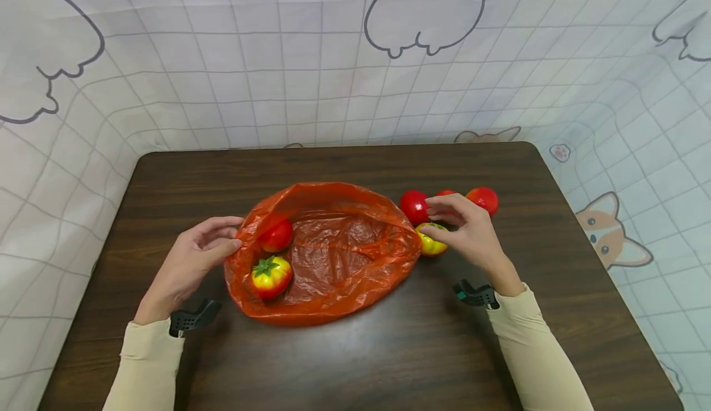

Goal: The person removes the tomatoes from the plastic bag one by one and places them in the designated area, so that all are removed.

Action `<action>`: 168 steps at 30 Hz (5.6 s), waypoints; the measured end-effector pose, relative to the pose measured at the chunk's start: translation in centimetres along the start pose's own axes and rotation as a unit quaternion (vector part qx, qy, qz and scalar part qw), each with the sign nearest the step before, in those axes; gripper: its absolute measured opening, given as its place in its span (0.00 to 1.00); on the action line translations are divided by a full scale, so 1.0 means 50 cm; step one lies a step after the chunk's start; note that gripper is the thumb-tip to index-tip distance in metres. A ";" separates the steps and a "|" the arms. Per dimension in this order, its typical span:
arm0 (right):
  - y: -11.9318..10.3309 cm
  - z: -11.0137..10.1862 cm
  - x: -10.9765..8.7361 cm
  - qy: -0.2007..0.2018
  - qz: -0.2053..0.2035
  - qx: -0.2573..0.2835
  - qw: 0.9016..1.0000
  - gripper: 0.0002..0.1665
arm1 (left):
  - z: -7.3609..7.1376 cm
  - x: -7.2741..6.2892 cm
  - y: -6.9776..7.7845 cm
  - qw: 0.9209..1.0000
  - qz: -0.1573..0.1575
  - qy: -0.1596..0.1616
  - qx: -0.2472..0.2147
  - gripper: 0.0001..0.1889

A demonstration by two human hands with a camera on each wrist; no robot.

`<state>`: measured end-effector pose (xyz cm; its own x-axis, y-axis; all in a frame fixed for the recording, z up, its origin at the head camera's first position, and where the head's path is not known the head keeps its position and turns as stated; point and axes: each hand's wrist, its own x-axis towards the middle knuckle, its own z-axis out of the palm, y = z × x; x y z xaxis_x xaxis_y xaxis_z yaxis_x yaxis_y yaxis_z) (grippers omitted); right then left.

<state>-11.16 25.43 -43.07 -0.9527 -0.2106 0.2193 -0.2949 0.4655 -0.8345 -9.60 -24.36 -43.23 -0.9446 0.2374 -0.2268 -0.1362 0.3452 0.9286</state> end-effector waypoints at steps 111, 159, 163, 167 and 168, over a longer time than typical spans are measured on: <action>-0.109 0.406 0.118 -0.306 -0.058 0.015 0.950 0.32 | -0.023 0.000 -0.005 0.997 0.003 -0.005 -0.072 0.27; -0.073 0.220 0.105 -0.187 -0.080 -0.002 0.979 0.33 | -0.006 -0.001 0.035 1.000 -0.010 0.006 -0.013 0.26; -0.067 0.204 0.102 -0.174 -0.075 -0.015 0.982 0.33 | -0.004 0.000 0.037 1.000 -0.013 0.004 0.003 0.26; -0.061 0.191 0.097 -0.164 -0.071 -0.018 0.984 0.33 | -0.004 0.001 0.040 1.000 -0.017 0.002 0.021 0.26; -0.060 0.188 0.096 -0.162 -0.071 -0.016 0.984 0.33 | -0.004 0.001 0.041 1.000 -0.017 0.001 0.026 0.26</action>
<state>-14.18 14.95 -44.27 -0.8305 -0.5350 0.1553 -0.4298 0.4380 -0.7895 -10.00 -23.85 -41.30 -0.9405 0.2221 -0.2571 -0.1524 0.4006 0.9035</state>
